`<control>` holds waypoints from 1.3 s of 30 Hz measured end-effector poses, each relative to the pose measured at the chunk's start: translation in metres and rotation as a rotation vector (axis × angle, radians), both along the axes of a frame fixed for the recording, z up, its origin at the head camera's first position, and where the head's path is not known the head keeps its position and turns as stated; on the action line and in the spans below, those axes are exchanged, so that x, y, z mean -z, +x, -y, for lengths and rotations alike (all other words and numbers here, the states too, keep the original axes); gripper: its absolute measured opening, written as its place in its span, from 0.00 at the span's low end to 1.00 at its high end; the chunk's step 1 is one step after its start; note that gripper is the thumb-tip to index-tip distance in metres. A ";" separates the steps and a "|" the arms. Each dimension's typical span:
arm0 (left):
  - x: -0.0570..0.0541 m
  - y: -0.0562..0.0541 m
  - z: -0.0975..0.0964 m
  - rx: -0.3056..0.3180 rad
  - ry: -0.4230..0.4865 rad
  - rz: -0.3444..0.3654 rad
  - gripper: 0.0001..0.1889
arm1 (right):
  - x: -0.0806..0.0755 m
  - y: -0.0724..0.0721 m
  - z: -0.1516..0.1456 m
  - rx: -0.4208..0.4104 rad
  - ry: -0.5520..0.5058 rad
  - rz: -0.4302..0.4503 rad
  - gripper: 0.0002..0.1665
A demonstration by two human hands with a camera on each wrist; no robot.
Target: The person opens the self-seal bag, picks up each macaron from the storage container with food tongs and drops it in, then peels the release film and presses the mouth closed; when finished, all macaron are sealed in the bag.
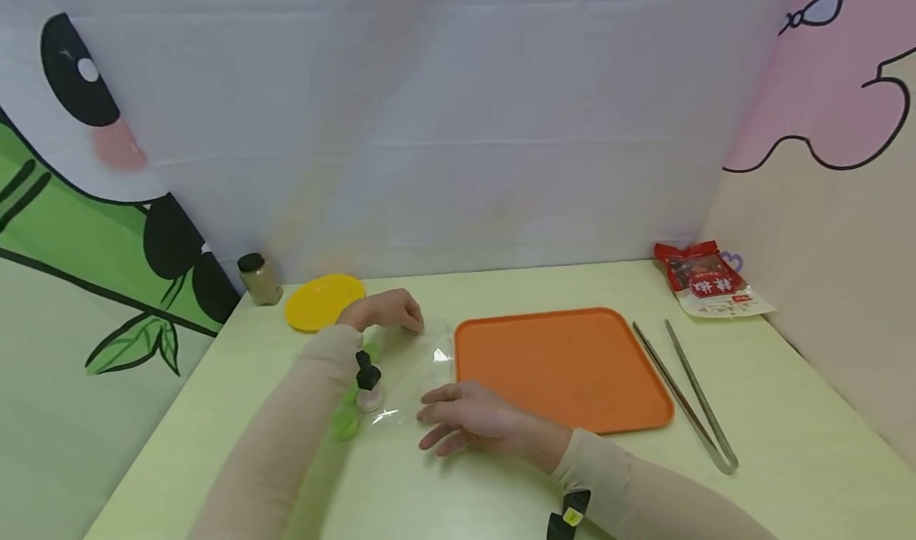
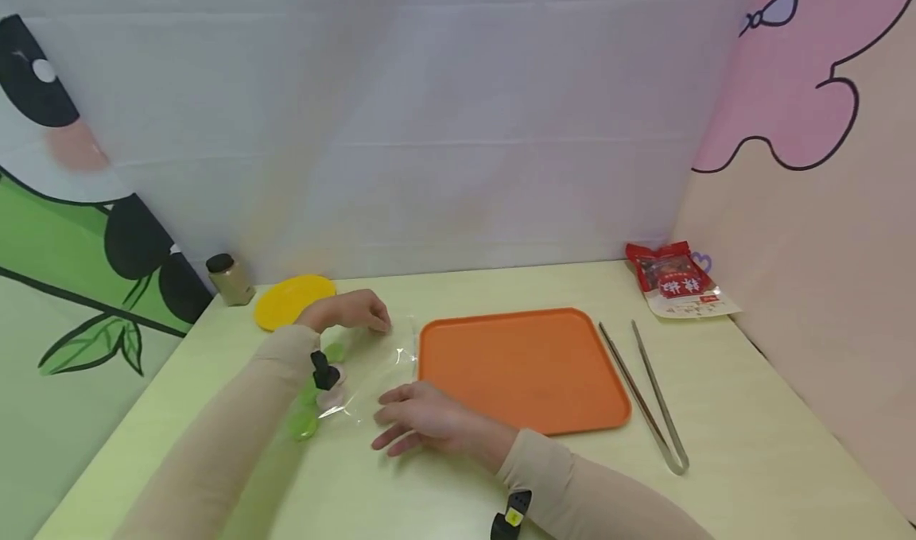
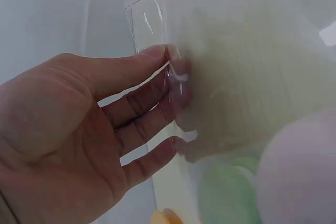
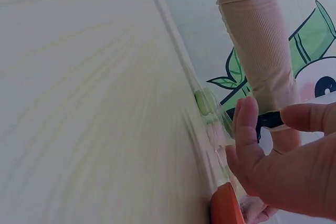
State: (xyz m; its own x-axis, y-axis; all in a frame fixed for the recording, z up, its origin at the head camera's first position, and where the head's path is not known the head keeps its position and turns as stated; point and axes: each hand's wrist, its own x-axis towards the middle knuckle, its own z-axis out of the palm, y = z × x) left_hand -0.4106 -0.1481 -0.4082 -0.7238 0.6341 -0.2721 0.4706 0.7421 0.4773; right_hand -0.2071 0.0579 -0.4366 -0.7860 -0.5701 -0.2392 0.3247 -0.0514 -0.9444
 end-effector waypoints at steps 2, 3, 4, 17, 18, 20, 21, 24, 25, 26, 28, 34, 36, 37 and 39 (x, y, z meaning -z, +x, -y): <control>0.005 -0.001 0.006 -0.031 0.042 0.027 0.09 | 0.000 0.001 0.001 0.006 -0.004 -0.007 0.31; 0.007 -0.001 0.009 -0.050 0.072 0.044 0.10 | 0.001 0.002 0.001 0.015 -0.001 -0.018 0.31; 0.008 -0.001 0.013 -0.067 0.109 0.056 0.10 | 0.000 0.003 0.002 0.027 0.010 -0.035 0.30; 0.003 0.026 0.075 -0.224 0.630 0.154 0.17 | -0.006 -0.005 -0.002 0.287 0.385 -0.564 0.12; -0.001 0.029 0.079 -0.232 0.665 0.149 0.17 | -0.006 -0.008 -0.005 0.301 0.414 -0.634 0.11; -0.006 0.037 0.084 -0.238 0.722 0.124 0.17 | -0.008 -0.014 -0.009 0.326 0.473 -0.778 0.09; -0.009 0.041 0.085 -0.236 0.749 0.107 0.17 | -0.009 -0.017 -0.011 0.342 0.503 -0.851 0.08; -0.018 0.055 0.088 -0.235 0.809 0.038 0.16 | -0.014 -0.025 -0.017 0.391 0.579 -1.020 0.05; -0.021 0.061 0.089 -0.239 0.827 0.015 0.16 | -0.016 -0.027 -0.018 0.405 0.597 -1.065 0.05; -0.025 0.066 0.090 -0.243 0.846 -0.008 0.16 | -0.019 -0.029 -0.020 0.421 0.610 -1.094 0.04; -0.031 0.078 0.091 -0.257 0.888 -0.054 0.15 | -0.027 -0.030 -0.024 0.431 0.605 -1.133 0.06; -0.057 0.107 0.090 -0.227 1.080 -0.182 0.11 | -0.060 -0.031 -0.040 0.402 0.397 -1.353 0.17; -0.069 0.120 0.089 -0.209 1.149 -0.225 0.09 | -0.073 -0.029 -0.044 0.407 0.302 -1.476 0.19; -0.075 0.127 0.089 -0.199 1.170 -0.251 0.09 | -0.079 -0.029 -0.046 0.408 0.270 -1.536 0.19; -0.086 0.142 0.089 -0.190 1.210 -0.291 0.08 | -0.089 -0.025 -0.049 0.403 0.221 -1.618 0.18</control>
State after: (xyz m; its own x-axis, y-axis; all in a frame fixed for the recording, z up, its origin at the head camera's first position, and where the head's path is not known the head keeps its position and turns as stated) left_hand -0.2687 -0.2372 -0.3226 -0.7662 0.2451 0.5940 0.6065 -0.0296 0.7945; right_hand -0.2323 0.1069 -0.3478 -0.3635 -0.3539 0.8617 -0.9193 0.2861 -0.2703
